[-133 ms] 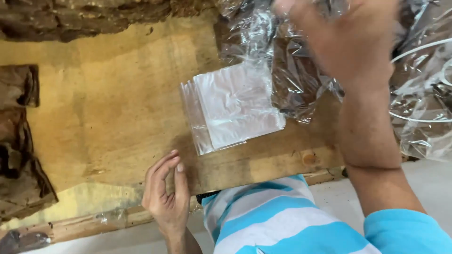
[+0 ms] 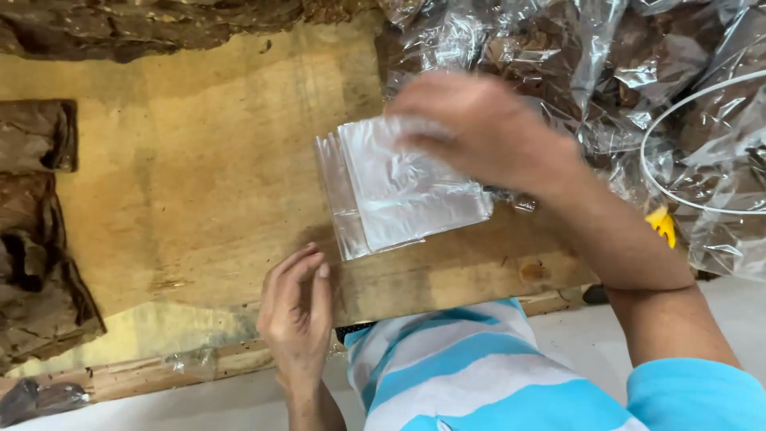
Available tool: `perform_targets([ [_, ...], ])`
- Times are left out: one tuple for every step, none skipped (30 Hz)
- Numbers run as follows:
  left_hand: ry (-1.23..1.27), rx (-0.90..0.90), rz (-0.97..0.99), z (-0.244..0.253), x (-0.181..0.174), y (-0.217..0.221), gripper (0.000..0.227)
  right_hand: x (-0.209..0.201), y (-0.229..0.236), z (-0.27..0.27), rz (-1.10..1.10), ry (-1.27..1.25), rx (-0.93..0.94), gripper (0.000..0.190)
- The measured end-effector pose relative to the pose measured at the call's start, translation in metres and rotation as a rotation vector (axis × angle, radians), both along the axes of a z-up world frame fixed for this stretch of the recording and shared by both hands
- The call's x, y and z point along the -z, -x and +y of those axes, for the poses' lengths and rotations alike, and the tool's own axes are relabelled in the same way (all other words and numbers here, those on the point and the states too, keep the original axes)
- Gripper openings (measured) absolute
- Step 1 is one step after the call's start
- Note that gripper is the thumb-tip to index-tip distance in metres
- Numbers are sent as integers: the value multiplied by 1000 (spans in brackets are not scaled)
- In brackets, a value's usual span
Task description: The person repeatedly picks up dried brown leaf bundles from a wooden table, places them into clear plastic bags, and sets the filled bags aside. The hands work continuously, handling each bundle one at a time and arranging the sealed packages on the table.
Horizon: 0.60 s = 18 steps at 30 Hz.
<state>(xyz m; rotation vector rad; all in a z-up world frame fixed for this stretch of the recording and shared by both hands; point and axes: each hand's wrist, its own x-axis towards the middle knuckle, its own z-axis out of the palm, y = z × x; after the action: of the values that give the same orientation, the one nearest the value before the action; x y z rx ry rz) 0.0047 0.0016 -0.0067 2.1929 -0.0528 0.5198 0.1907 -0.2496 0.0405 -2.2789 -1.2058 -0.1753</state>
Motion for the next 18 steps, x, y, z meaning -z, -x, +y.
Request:
perform_targets([
  [-18,19,13,-2,-1,-4,11,21,1,11,161,180,-78,38],
  [-21,18,9,-1,2,-5,11,38,4,15,157,177,-78,38],
  [-56,44,66,-1,5,-5,15,55,7,19,249,397,-143,67],
  [-91,70,124,0,9,-4,20,73,11,23,339,618,-207,99],
  [-91,64,128,-1,13,-6,20,83,16,19,341,618,-214,99],
  [-154,106,147,-1,18,-8,26,92,22,15,318,557,-170,110],
  [-218,146,167,-1,22,-10,32,102,28,12,294,494,-128,122],
  [-220,138,171,-3,24,-12,32,103,31,11,295,493,-137,122],
  [-314,132,163,-5,26,-15,36,105,33,9,309,442,-142,112],
  [-409,127,156,-8,29,-19,41,106,34,8,323,392,-148,104],
  [-411,123,161,-8,34,-20,41,109,38,8,327,390,-153,104],
  [-381,83,142,-8,39,-22,31,112,42,8,344,309,-99,87],
  [-352,47,119,-8,44,-25,22,114,45,8,358,229,-39,72],
  [-354,46,119,-8,46,-25,22,119,48,8,359,227,-41,72],
  [-351,30,94,-8,49,-25,15,124,50,8,212,158,-5,51],
  [-348,14,68,-8,51,-26,8,128,53,8,65,89,31,31],
  [-350,14,67,-9,49,-26,8,129,52,10,65,86,31,31],
  [-304,3,60,-9,47,-26,8,129,51,11,-1,61,43,21],
])
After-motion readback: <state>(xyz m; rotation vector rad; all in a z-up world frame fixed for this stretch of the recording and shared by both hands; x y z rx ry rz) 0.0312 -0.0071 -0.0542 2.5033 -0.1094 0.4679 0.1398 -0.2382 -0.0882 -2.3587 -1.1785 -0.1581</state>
